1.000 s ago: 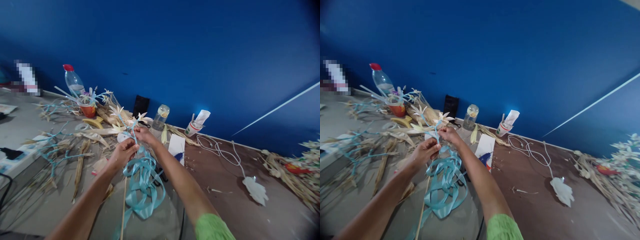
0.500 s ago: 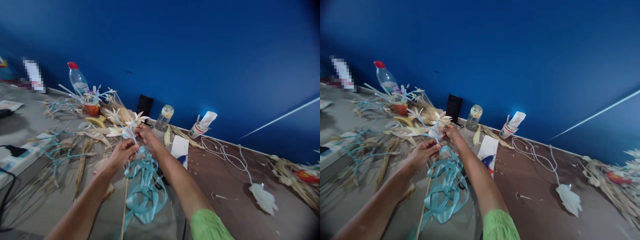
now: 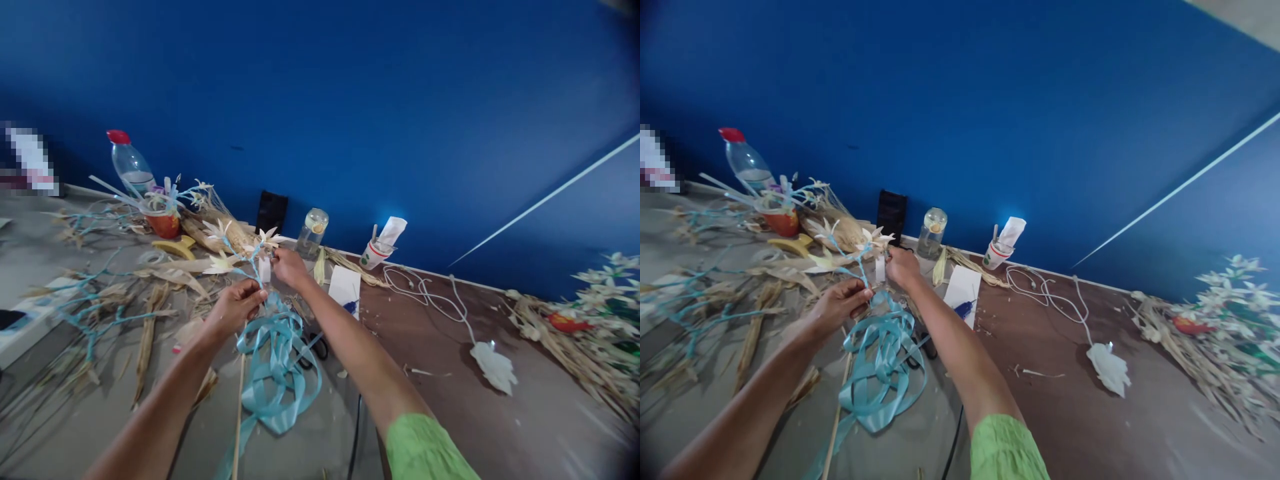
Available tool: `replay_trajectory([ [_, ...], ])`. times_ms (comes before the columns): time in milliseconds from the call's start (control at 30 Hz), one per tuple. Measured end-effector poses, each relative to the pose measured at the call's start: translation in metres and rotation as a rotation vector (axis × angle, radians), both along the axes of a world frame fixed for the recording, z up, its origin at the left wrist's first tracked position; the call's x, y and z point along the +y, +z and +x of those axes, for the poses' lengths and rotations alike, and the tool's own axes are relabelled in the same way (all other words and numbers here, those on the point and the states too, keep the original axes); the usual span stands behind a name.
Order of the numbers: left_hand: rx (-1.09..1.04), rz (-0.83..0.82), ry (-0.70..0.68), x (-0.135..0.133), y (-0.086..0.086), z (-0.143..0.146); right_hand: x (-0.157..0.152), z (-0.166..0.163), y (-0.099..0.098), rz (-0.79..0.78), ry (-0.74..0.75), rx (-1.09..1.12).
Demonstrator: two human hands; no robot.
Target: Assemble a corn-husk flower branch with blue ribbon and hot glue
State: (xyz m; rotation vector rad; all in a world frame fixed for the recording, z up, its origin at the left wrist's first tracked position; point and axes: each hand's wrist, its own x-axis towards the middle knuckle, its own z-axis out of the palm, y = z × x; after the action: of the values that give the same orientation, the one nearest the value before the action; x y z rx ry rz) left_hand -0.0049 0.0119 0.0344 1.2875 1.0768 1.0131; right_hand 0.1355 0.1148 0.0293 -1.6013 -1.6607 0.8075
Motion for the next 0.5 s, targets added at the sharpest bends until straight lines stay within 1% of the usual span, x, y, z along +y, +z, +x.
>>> replay_trajectory([
  [100,-0.025,0.005,0.016,0.0,0.002,0.0,-0.001,0.007,0.007,-0.011,-0.028,0.067],
  [167,-0.048,0.005,0.041,0.001,0.001,0.0,-0.01,0.013,0.014,-0.04,-0.034,0.129],
  [267,-0.076,-0.002,0.086,0.004,-0.003,0.0,-0.04,0.021,0.024,-0.07,0.021,0.275],
  [333,-0.094,-0.008,0.096,0.005,-0.007,0.0,-0.066,0.023,0.027,-0.094,0.1,0.567],
  [367,-0.1,-0.012,0.091,0.005,-0.009,0.0,-0.078,0.022,0.027,-0.098,0.107,0.641],
  [433,-0.096,-0.028,0.072,0.005,-0.012,0.001,-0.098,0.02,0.024,-0.092,0.102,0.679],
  [500,-0.081,-0.046,0.049,0.004,-0.012,0.003,-0.108,0.016,0.018,-0.088,0.103,0.621],
])
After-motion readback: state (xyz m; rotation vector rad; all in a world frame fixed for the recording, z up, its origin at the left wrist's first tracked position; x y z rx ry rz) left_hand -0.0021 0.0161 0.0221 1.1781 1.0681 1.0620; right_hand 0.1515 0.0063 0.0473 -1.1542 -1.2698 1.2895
